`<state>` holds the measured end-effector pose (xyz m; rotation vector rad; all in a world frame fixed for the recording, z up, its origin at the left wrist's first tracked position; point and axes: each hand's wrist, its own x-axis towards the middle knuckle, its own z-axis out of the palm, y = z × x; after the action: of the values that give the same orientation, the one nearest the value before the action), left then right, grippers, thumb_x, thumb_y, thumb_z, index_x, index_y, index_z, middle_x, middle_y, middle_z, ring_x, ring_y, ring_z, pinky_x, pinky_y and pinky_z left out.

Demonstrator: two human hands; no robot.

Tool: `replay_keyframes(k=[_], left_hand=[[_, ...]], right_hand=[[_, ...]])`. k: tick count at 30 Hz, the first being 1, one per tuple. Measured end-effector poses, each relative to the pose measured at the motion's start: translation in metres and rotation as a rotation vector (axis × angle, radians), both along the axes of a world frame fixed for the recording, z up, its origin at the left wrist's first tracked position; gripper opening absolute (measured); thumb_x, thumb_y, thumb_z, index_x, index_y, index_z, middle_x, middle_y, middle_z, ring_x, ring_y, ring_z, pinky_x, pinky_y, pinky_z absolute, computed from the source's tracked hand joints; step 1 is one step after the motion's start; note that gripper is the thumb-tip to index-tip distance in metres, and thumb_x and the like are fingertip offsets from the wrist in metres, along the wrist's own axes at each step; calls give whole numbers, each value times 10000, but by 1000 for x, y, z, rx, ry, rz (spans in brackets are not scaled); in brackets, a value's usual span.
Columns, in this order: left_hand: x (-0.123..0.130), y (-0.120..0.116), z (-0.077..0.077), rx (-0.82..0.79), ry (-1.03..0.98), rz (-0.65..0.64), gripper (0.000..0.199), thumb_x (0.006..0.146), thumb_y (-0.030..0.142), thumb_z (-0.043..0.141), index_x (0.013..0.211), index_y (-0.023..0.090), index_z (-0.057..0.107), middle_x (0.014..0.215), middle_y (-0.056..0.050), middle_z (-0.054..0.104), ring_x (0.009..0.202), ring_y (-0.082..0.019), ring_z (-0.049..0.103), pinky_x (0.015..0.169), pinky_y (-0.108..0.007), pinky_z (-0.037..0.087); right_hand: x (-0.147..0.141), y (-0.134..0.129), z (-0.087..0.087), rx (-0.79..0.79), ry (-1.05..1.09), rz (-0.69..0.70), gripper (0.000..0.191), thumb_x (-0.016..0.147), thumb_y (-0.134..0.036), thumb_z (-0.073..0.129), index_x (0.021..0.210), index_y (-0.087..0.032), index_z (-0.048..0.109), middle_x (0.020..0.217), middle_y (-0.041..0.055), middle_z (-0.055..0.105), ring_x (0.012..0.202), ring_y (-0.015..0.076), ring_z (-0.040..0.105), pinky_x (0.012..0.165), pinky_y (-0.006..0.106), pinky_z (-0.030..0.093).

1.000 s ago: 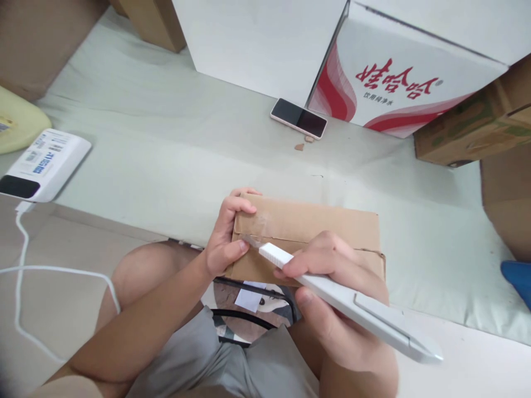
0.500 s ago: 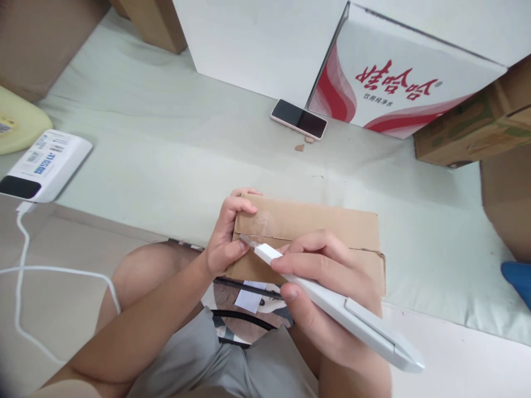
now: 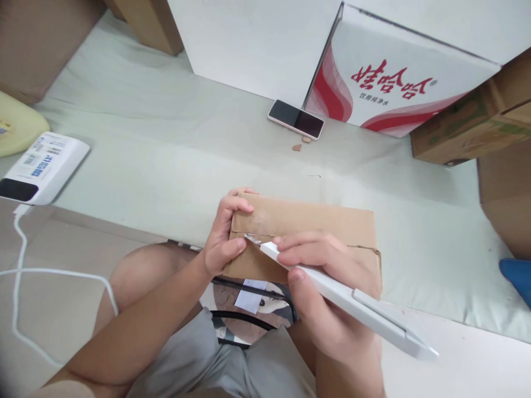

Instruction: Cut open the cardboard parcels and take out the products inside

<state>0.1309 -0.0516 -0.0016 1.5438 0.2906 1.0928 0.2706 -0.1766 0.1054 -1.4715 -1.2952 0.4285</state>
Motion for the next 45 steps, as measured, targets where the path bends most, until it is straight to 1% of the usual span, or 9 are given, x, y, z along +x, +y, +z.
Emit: replay_keyframes(k=[6,15,20,24,26,30,35,41,45], left_hand=[[0,0,0,11,24,24,445,884,598,620,1179,288,499,1215,-74,461,1299,-324,439,1089,-549,413],[-1,0,-1,29,30,37,421,886,571,604,1181,288,504,1205,-81,484,1300,-332,442,1064,-552,435],[-1,0,0,23,18,23,400,886,543,610,1187,301,504,1223,-73,468,1309,-321,436,1090,-548,415],[-2,0,0,26,28,26,411,884,557,607,1186,299,501,1225,-74,467,1318,-320,440,1094,-536,417],[-2,0,0,30,45,37,428,881,576,601,1184,292,498,1224,-80,472,1308,-324,450,1076,-536,434],[-1,1,0,20,50,36,451,871,604,610,1176,291,496,1222,-81,477,1287,-328,456,1065,-550,439],[-1,1,0,16,33,24,450,875,610,615,1172,294,498,1218,-78,469,1280,-327,451,1063,-552,431],[0,0,0,-4,37,26,463,871,622,612,1172,290,497,1212,-80,473,1267,-324,458,1060,-540,433],[1,0,0,-6,18,22,442,874,605,618,1170,297,504,1205,-71,467,1263,-313,460,1072,-535,427]], right_hand=[[6,1,-4,86,-6,98,123,919,-258,659,906,-213,773,899,64,769,857,235,750,763,389,628],[6,0,-3,48,-65,99,130,914,-311,685,949,-231,780,926,74,780,892,253,759,743,385,631],[8,1,-1,42,-32,177,161,905,-195,677,1030,-235,769,1014,64,794,941,239,767,793,360,632],[11,4,1,38,-100,257,225,881,-130,682,1065,-236,756,1028,57,796,943,220,771,793,325,628],[10,4,2,28,-123,264,229,872,-118,682,1053,-240,752,1018,52,795,940,218,768,783,321,626],[0,3,1,24,-52,159,188,874,-119,666,995,-239,746,982,42,781,904,206,757,752,321,611],[-9,0,1,12,-25,-10,97,900,-210,648,883,-239,739,889,56,758,863,228,742,721,367,605],[-3,-1,-2,37,-32,-128,116,871,-204,627,827,-228,731,843,54,740,840,237,733,756,417,613],[-2,1,-9,97,-36,-159,127,862,-198,618,795,-228,722,808,44,728,817,232,730,762,422,611]])
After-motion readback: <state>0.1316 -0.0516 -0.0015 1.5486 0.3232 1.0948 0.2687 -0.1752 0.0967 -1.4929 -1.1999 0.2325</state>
